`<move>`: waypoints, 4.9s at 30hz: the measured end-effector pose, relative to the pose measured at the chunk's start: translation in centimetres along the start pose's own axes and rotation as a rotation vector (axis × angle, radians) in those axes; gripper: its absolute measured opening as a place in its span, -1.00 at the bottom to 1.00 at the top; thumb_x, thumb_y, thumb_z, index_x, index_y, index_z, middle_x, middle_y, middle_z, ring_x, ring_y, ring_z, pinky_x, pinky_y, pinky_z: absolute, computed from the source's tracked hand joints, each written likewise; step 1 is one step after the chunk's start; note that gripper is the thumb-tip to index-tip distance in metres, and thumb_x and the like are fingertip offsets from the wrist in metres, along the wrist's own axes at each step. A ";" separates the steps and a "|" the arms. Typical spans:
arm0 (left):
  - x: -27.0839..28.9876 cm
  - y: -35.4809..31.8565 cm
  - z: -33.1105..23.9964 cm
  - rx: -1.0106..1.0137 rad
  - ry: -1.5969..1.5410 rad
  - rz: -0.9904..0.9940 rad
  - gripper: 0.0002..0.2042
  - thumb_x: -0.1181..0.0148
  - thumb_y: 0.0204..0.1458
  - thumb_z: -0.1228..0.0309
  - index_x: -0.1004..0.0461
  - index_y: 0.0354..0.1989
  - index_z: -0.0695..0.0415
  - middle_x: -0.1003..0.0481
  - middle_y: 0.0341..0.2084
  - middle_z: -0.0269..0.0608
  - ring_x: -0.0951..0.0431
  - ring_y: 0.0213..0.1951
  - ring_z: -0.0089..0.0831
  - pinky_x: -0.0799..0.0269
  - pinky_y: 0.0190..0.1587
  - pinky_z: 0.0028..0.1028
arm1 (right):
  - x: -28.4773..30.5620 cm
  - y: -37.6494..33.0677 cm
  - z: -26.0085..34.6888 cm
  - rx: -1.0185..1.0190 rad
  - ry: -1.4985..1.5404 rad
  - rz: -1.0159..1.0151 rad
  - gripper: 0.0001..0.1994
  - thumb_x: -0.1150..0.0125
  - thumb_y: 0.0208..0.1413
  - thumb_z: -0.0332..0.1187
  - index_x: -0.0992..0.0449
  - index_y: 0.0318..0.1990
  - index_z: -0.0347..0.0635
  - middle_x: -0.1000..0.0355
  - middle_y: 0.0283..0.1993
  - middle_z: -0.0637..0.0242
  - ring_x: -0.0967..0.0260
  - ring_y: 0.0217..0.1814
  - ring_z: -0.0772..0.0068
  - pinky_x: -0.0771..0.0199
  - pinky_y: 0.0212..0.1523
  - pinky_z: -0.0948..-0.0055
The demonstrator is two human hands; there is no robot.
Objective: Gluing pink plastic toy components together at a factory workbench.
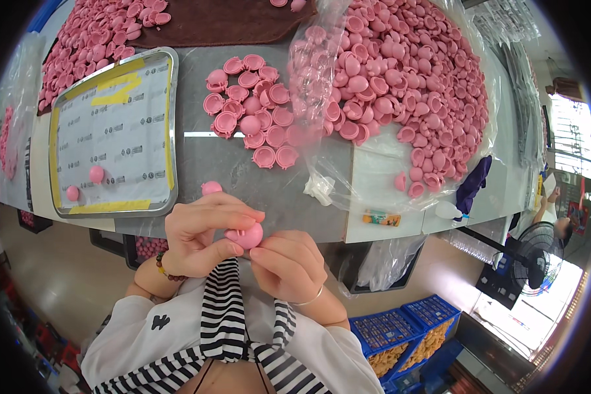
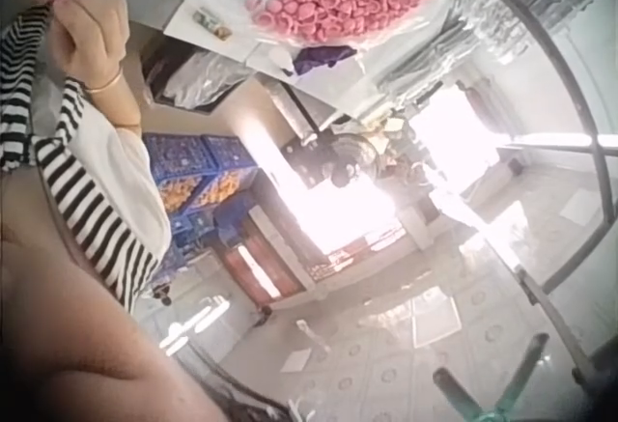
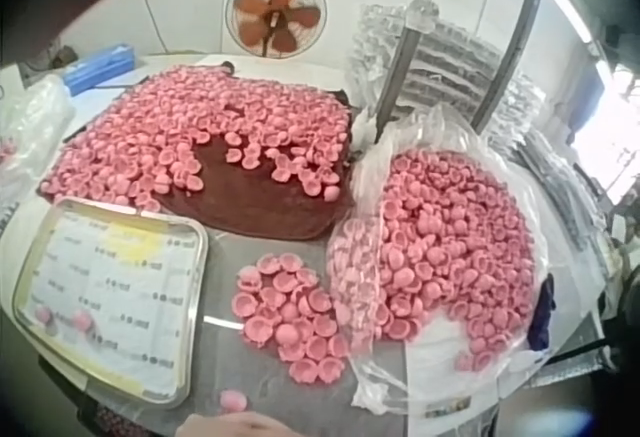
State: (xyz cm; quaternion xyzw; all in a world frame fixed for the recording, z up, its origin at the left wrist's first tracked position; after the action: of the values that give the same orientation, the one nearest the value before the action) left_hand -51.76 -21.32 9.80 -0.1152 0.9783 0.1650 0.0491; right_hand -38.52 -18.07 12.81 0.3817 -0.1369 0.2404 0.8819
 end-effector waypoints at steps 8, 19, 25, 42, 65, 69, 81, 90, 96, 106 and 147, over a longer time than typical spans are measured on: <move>0.1 0.5 -0.1 0.039 -0.061 0.056 -0.69 -0.28 -0.21 0.39 -0.48 -0.29 0.32 -0.50 -0.32 0.05 -0.48 -0.30 -0.27 -0.39 -0.25 -0.43 | 0.4 0.6 -0.1 0.002 0.064 0.014 -0.72 -0.25 -0.36 -0.65 -0.46 -0.38 -0.21 -0.41 -0.44 0.28 -0.36 -0.45 0.31 -0.39 -0.46 0.48; -1.0 -0.8 2.4 0.392 -1.088 0.093 -0.43 -0.13 -0.11 -0.07 -0.20 -0.10 0.12 -0.33 -0.48 -0.26 -0.41 -0.42 -0.46 -0.38 -0.35 -0.46 | 21.3 -6.9 -10.5 -0.384 -0.877 -0.947 -0.60 -0.20 -0.02 -0.40 -0.27 -0.03 -0.34 -0.24 -0.08 0.17 -0.24 -0.25 0.49 -0.30 -0.28 0.57; -1.5 -1.7 1.5 0.433 -1.266 0.111 -0.43 -0.12 -0.01 0.12 -0.17 0.07 0.27 -0.44 -0.26 -0.12 -0.48 -0.21 -0.33 -0.39 -0.10 -0.38 | 25.1 -8.7 -17.2 -0.536 -0.677 -0.789 -0.36 -0.26 -0.07 -0.26 -0.12 0.11 -0.36 -0.22 -0.01 0.04 -0.21 -0.01 0.26 -0.25 -0.04 0.38; 0.5 -0.1 -2.7 -0.118 -0.022 -0.041 -0.58 -0.45 -0.43 0.49 -0.45 -0.29 0.23 -0.45 -0.35 -0.11 -0.47 -0.31 -0.33 -0.42 -0.18 -0.36 | 2.5 -1.7 -8.0 -0.302 -0.559 0.221 -0.69 -0.27 -0.26 -0.49 -0.52 -0.24 -0.11 -0.32 -0.23 0.31 -0.24 -0.27 0.27 -0.29 -0.28 0.37; 1.1 -1.0 -1.6 -0.069 0.030 -0.118 -0.61 -0.40 -0.41 0.55 -0.49 -0.29 0.27 -0.50 -0.34 -0.12 -0.50 -0.29 -0.33 -0.43 -0.14 -0.36 | 0.1 3.1 1.4 -0.010 -0.016 0.141 -0.71 -0.31 -0.36 -0.49 -0.53 -0.34 -0.20 -0.42 -0.33 0.36 -0.35 -0.33 0.38 -0.27 -0.37 0.48; 1.9 -1.4 -0.4 0.016 -0.223 -0.165 -0.56 -0.44 -0.44 0.53 -0.47 -0.27 0.28 -0.50 -0.34 -0.08 -0.49 -0.25 -0.32 -0.41 -0.10 -0.35 | -1.9 2.3 0.9 -0.015 0.021 0.286 -0.73 -0.29 -0.36 -0.54 -0.52 -0.35 -0.22 -0.41 -0.38 0.32 -0.36 -0.37 0.34 -0.31 -0.37 0.46; 1.4 0.0 -3.0 -0.180 0.199 0.011 -0.49 -0.41 -0.36 0.38 -0.44 -0.14 0.25 -0.44 -0.35 -0.15 -0.47 -0.32 -0.34 -0.41 -0.12 -0.28 | 3.4 -1.7 -4.9 -0.624 0.333 -0.188 -0.77 -0.08 0.02 -0.47 -0.34 -0.18 -0.42 -0.37 -0.28 0.26 -0.27 -0.36 0.62 -0.28 -0.34 0.66; 0.4 -0.6 -3.9 -0.248 0.349 -0.108 -0.54 -0.49 -0.50 0.45 -0.44 -0.32 0.19 -0.44 -0.42 -0.16 -0.46 -0.37 -0.36 -0.40 -0.12 -0.27 | 3.4 -0.7 -3.4 -0.473 0.560 -0.265 -0.86 -0.12 -0.10 -0.55 -0.38 -0.33 -0.36 -0.37 -0.36 0.16 -0.32 -0.39 0.39 -0.29 -0.36 0.55; -0.1 -0.4 -4.3 -0.193 0.471 -0.105 -0.67 -0.37 -0.40 0.52 -0.52 -0.33 0.15 -0.43 -0.46 -0.25 -0.45 -0.50 -0.47 -0.48 -0.24 -0.38 | 4.3 1.1 -0.8 -0.161 0.247 -0.153 -0.81 -0.14 -0.35 -0.65 -0.40 -0.47 -0.24 -0.40 -0.38 0.21 -0.34 -0.40 0.29 -0.32 -0.43 0.48; 3.1 -1.1 -4.7 -0.126 0.783 -0.156 -0.72 -0.30 -0.39 0.59 -0.51 -0.38 0.13 -0.42 -0.46 -0.24 -0.44 -0.45 -0.34 -0.42 -0.28 -0.36 | 2.3 2.3 1.0 0.030 0.078 0.129 -0.75 -0.20 -0.47 -0.54 -0.50 -0.46 -0.11 -0.46 -0.37 0.46 -0.25 -0.39 0.46 -0.19 -0.45 0.52; -3.4 -1.2 1.7 0.387 -0.617 -0.037 -0.55 -0.24 -0.14 0.53 -0.22 -0.06 0.30 -0.35 -0.09 0.21 -0.50 -0.22 -0.35 -0.46 -0.17 -0.42 | 4.8 1.8 -3.1 -0.117 0.663 -0.300 -0.58 -0.16 -0.06 -0.03 -0.39 -0.18 -0.17 -0.01 -0.58 0.49 0.09 -0.54 0.56 0.16 -0.60 0.58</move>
State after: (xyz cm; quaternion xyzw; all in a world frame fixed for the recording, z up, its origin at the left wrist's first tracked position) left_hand -48.08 -21.14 8.29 -0.0663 0.9282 0.0028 0.3661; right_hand -35.18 -13.23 13.88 0.2477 0.2003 0.2110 0.9241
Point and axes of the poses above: each hand's wrist, its own y-axis towards the middle knuckle, its own x-axis out of the back of the hand, z = x × y, the point moved 7 cm from there along y, towards the middle knuckle
